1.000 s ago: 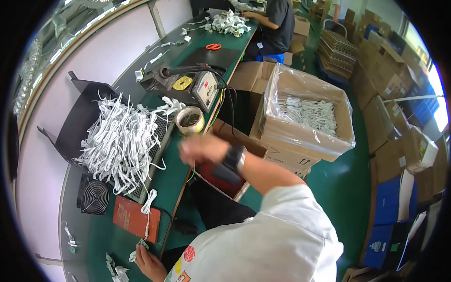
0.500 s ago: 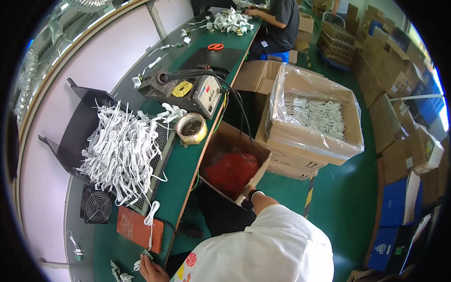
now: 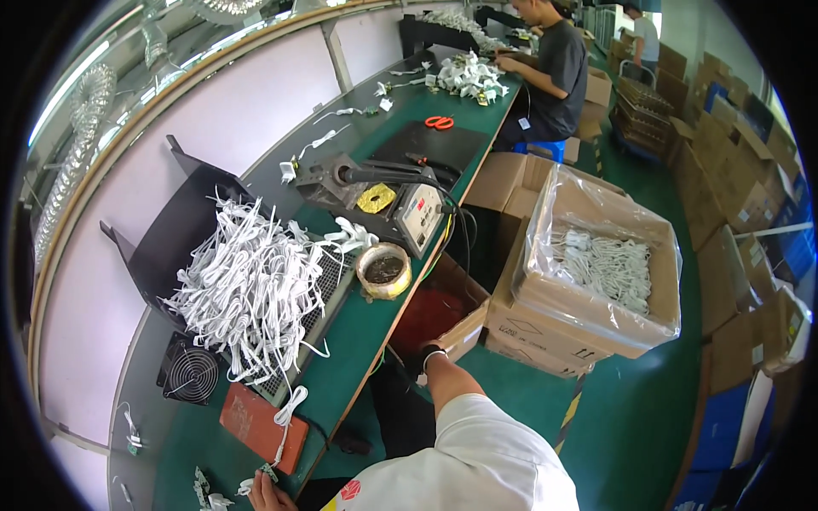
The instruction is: Solder wires onto small electronic circuit boards at a manufacturing station.
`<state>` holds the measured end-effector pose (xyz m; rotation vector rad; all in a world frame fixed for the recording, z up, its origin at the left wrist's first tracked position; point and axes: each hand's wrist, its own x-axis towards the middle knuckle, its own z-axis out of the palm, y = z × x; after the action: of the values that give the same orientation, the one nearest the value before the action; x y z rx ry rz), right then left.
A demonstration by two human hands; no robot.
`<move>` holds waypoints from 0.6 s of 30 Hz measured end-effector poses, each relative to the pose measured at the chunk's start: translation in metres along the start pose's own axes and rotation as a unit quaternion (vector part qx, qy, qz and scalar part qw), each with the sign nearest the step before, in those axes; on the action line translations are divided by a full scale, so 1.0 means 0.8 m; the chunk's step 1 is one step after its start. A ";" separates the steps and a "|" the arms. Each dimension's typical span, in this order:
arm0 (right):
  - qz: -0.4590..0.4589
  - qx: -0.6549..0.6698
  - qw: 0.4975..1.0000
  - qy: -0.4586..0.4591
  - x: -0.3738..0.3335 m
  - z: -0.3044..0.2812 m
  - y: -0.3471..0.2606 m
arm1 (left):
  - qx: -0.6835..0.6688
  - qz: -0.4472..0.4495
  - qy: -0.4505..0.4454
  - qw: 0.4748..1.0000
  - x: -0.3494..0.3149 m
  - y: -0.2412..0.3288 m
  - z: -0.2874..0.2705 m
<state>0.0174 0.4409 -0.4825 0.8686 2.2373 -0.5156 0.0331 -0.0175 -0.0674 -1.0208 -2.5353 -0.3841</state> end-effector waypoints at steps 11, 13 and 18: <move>0.123 -0.184 0.926 0.307 -0.010 -0.033 0.096 | -0.007 0.019 0.018 1.000 -0.002 -0.009 0.004; 0.135 -0.082 0.954 0.257 -0.049 -0.064 0.132 | 0.001 0.013 0.008 1.000 -0.004 -0.008 0.002; 0.133 0.253 0.925 0.252 -0.150 -0.121 0.131 | -0.016 0.028 0.019 0.999 -0.005 -0.010 0.010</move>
<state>0.1141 0.5160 -0.3421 1.7108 2.4054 -0.8336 0.0281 -0.0229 -0.0772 -1.0838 -2.4692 -0.4263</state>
